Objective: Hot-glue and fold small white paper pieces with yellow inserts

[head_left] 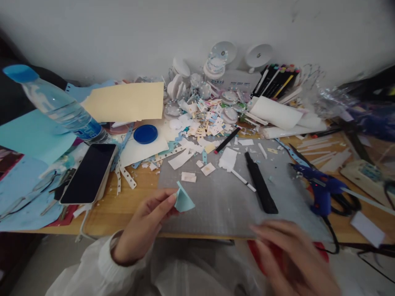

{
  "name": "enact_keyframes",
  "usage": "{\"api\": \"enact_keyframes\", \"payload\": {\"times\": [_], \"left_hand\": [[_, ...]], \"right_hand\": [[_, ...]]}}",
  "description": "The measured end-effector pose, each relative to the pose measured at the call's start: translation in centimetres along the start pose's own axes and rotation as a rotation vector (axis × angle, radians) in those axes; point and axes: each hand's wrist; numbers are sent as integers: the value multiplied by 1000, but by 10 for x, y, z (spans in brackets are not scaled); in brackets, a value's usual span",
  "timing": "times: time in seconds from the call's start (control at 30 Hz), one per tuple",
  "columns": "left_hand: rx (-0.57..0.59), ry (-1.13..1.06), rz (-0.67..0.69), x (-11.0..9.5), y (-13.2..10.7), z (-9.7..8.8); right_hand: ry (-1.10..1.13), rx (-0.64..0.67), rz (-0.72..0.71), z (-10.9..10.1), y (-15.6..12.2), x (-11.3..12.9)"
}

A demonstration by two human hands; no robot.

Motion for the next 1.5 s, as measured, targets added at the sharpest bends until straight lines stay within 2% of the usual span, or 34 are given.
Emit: {"api": "enact_keyframes", "payload": {"times": [0.1,0.17,0.27,0.4,0.5,0.7,0.8,0.87,1.0,1.1,1.2,1.27,1.37,1.5], "left_hand": [[24,20,-8,3,-8,4],[45,37,2,7,-13,3],[45,48,14,13,-18,-3],[88,4,57,19,-22,-11],[128,25,124,18,-21,-8],[-30,139,16,11,-15,2],[-76,154,35,10,-14,-2],[-88,176,55,10,-13,-5],[-72,207,34,14,-12,-10],[-52,210,11,17,-11,-12],[-34,193,-4,17,-10,-13],[-41,163,-26,18,-9,-14],[-42,124,-41,22,-8,-17],[-43,193,56,33,-5,-21]], "right_hand": [[334,166,76,42,25,23],[453,193,105,63,38,34],[506,187,161,78,45,44],[531,245,296,81,39,44],[517,263,345,83,33,42],[574,234,471,86,35,41],[613,203,524,86,41,37],[562,181,513,88,45,29],[290,241,333,95,46,7],[223,275,258,98,45,-5],[195,284,226,93,46,-10],[140,253,181,83,46,-11],[-5,137,126,55,41,-14],[-388,-64,165,16,28,-26]]}}
Point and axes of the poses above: each hand's wrist, its own y-axis towards the middle knuckle, its own z-axis out of the palm, x = y × z, and after that the axes turned 9 degrees about -x, right-handed
